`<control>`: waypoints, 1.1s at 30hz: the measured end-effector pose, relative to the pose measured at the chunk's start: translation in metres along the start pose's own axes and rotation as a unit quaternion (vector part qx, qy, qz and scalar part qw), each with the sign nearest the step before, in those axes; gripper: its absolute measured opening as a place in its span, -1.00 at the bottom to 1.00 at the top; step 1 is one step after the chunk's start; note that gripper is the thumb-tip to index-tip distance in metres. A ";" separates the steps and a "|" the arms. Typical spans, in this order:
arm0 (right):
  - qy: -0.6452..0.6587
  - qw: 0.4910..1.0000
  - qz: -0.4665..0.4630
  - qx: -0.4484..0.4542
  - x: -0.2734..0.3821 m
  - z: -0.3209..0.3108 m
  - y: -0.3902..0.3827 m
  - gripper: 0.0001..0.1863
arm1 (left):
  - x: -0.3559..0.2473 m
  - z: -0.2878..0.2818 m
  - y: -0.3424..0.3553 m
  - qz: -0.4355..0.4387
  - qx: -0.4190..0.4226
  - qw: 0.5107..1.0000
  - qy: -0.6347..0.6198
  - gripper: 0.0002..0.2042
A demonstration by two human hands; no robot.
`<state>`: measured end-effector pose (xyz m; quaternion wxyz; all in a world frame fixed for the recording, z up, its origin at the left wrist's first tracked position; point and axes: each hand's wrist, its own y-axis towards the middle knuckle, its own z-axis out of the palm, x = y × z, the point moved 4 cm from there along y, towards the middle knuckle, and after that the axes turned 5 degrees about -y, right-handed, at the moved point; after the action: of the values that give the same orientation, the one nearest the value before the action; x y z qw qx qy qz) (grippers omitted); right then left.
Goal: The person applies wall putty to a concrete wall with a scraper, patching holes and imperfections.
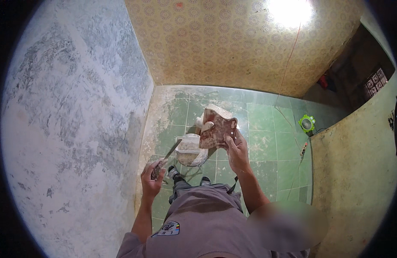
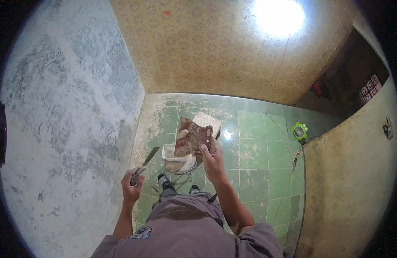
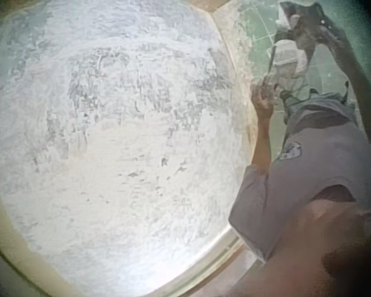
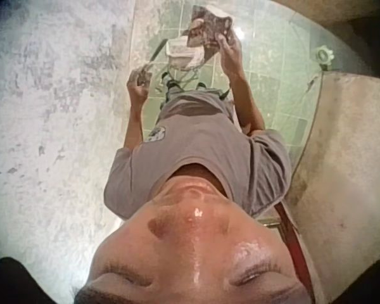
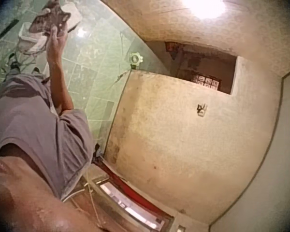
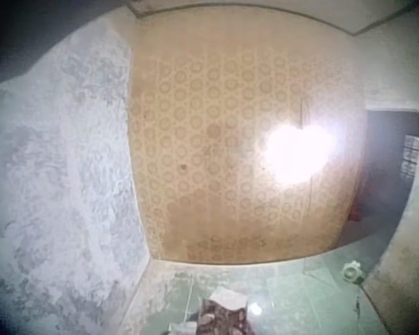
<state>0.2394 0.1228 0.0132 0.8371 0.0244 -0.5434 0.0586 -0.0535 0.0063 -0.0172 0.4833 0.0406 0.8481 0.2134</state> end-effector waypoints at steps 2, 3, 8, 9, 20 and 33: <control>-0.018 0.999 -0.034 0.008 -0.003 -0.001 0.003 -0.63 | -0.008 0.005 -0.009 -0.130 -0.003 0.985 -0.113 -0.72; -0.027 0.998 -0.050 0.015 -0.004 0.001 0.004 -0.62 | -0.015 0.007 -0.011 -0.131 -0.007 0.985 -0.112 -0.72; -0.031 0.998 -0.062 0.011 -0.022 0.012 0.001 -0.64 | -0.028 0.039 -0.012 -0.299 0.063 0.886 -0.349 -0.68; -0.043 0.997 -0.068 0.016 -0.024 0.015 0.001 -0.65 | -0.030 0.042 -0.011 -0.318 0.067 0.869 -0.373 -0.68; -0.219 0.970 -0.085 0.056 -0.052 0.030 -0.022 -0.64 | -0.040 0.047 0.015 -0.343 0.031 0.849 -0.400 -0.72; -0.030 0.989 0.096 0.104 -0.040 0.019 0.001 -0.74 | 0.026 0.016 -0.001 0.126 0.004 0.979 0.158 -0.67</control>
<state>0.2063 0.1185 -0.0154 0.8037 0.0611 -0.5592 0.1941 -0.0538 0.0180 -0.0455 0.3127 0.1145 0.9025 0.2731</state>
